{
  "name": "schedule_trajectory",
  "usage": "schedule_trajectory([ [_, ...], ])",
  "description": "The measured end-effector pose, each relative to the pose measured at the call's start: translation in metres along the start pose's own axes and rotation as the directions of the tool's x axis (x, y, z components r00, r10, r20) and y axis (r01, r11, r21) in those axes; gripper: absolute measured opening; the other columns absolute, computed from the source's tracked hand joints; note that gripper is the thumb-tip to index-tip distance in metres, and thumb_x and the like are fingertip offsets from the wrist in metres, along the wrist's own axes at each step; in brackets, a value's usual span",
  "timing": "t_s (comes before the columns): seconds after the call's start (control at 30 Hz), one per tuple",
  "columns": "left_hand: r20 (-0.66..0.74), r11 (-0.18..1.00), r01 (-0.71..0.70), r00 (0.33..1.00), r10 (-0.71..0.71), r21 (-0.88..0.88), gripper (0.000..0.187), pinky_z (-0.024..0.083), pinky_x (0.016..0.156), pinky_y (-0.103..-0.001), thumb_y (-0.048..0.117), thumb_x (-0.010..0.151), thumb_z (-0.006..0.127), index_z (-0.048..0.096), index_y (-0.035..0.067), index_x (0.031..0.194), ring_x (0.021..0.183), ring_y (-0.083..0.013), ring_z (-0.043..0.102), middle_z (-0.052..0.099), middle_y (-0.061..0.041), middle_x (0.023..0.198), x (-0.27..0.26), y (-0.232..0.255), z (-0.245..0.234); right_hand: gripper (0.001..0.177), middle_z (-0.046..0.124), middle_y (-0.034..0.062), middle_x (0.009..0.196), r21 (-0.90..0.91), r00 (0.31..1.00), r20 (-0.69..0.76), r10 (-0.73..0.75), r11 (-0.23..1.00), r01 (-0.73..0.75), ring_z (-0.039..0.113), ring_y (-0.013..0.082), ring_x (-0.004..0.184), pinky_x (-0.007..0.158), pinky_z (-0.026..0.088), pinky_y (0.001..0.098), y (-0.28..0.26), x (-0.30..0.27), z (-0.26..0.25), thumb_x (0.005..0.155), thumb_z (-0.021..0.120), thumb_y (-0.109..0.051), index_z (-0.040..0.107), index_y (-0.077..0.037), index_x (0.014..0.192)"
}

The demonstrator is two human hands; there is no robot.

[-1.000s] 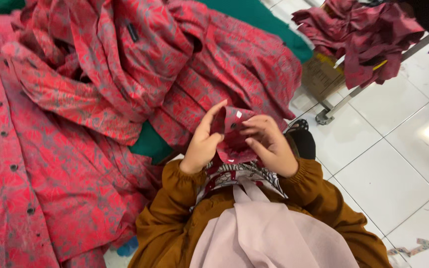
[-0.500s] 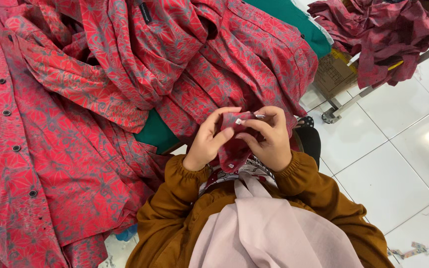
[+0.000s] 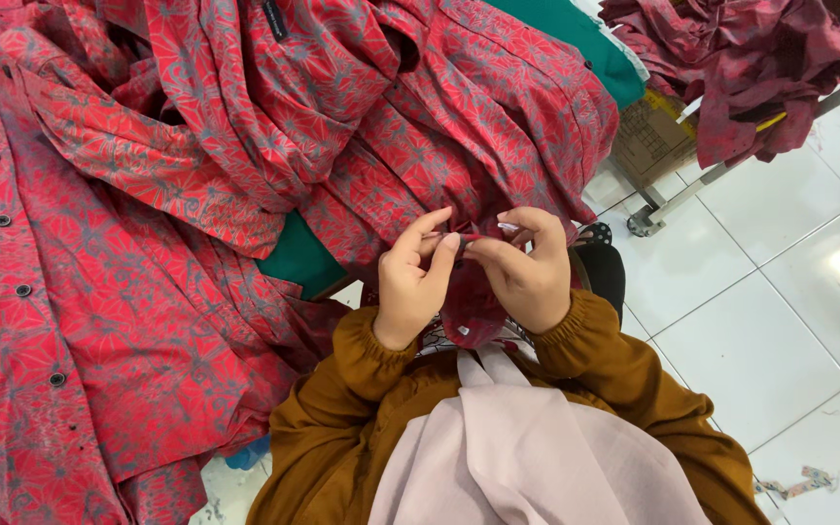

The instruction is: The person folds a red patterned shirt by hand, aligning the collar and sleeves, smoothing the fabric, and folding it into a compact shape. The folded shirt is placed on a pile of similar shirts on a green work surface.

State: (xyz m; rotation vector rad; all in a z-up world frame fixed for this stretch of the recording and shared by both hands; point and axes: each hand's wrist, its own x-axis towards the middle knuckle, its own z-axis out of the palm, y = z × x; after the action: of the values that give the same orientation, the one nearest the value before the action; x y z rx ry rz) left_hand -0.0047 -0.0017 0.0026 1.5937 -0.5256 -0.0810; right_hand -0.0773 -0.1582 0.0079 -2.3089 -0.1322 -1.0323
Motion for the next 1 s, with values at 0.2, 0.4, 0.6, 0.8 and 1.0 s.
schedule_trajectory([
  [0.2,-0.018,0.968,-0.154,0.987,0.161,0.197,0.028,0.052,0.094,-0.034,0.01,0.1,0.068,0.067,0.0,0.126,0.082,-0.0166,0.069,0.078,-0.009,0.086,0.0,0.005,0.001,0.024,0.055,0.0106,0.122,-0.071,0.999,-0.004,-0.052,0.996,0.051,0.058,0.0263,0.102,0.077,0.049,0.0339,-0.001,0.004,-0.005,0.079,0.089,-0.007,0.076,-0.013,0.097],
  [0.4,0.015,0.957,-0.191,0.981,0.192,0.22,0.027,0.051,0.093,-0.034,0.01,0.099,0.069,0.068,0.001,0.125,0.086,-0.0212,0.07,0.078,-0.01,0.087,-0.004,0.002,0.003,0.022,0.057,0.0086,0.125,-0.069,0.995,0.072,-0.065,0.995,0.07,0.057,0.0294,0.107,0.085,0.052,0.0373,0.003,0.006,-0.01,0.079,0.086,-0.006,0.073,-0.011,0.096],
  [0.6,-0.037,0.987,-0.089,0.995,0.095,0.136,0.024,0.055,0.082,-0.029,0.01,0.099,0.069,0.069,0.0,0.122,0.071,-0.0115,0.067,0.076,-0.01,0.08,0.007,-0.01,0.008,0.026,0.057,0.0118,0.124,-0.132,0.988,0.027,-0.152,0.979,0.154,0.057,0.0327,0.109,0.087,0.048,0.0449,0.013,-0.016,-0.005,0.077,0.084,-0.009,0.067,-0.009,0.096],
  [0.8,-0.128,0.988,-0.129,0.982,0.139,0.079,0.023,0.056,0.079,-0.022,0.008,0.104,0.066,0.065,-0.003,0.125,0.086,-0.0064,0.07,0.078,-0.011,0.095,0.024,-0.011,-0.002,0.03,0.067,0.0008,0.116,0.34,0.969,0.213,-0.125,0.939,0.046,0.066,0.0215,0.103,0.089,0.052,0.0352,0.023,-0.041,-0.023,0.093,0.07,0.006,0.057,-0.013,0.113],
  [1.0,-0.021,0.985,-0.143,0.99,0.141,-0.096,0.028,0.058,0.088,-0.024,0.007,0.107,0.063,0.057,-0.002,0.133,0.099,-0.0087,0.072,0.077,-0.012,0.11,0.027,0.011,0.003,0.037,0.06,0.0099,0.106,0.286,0.91,0.333,-0.248,0.946,0.154,0.063,0.0305,0.095,0.081,0.051,0.0393,0.018,-0.044,-0.023,0.067,0.078,-0.006,0.068,-0.008,0.103],
])
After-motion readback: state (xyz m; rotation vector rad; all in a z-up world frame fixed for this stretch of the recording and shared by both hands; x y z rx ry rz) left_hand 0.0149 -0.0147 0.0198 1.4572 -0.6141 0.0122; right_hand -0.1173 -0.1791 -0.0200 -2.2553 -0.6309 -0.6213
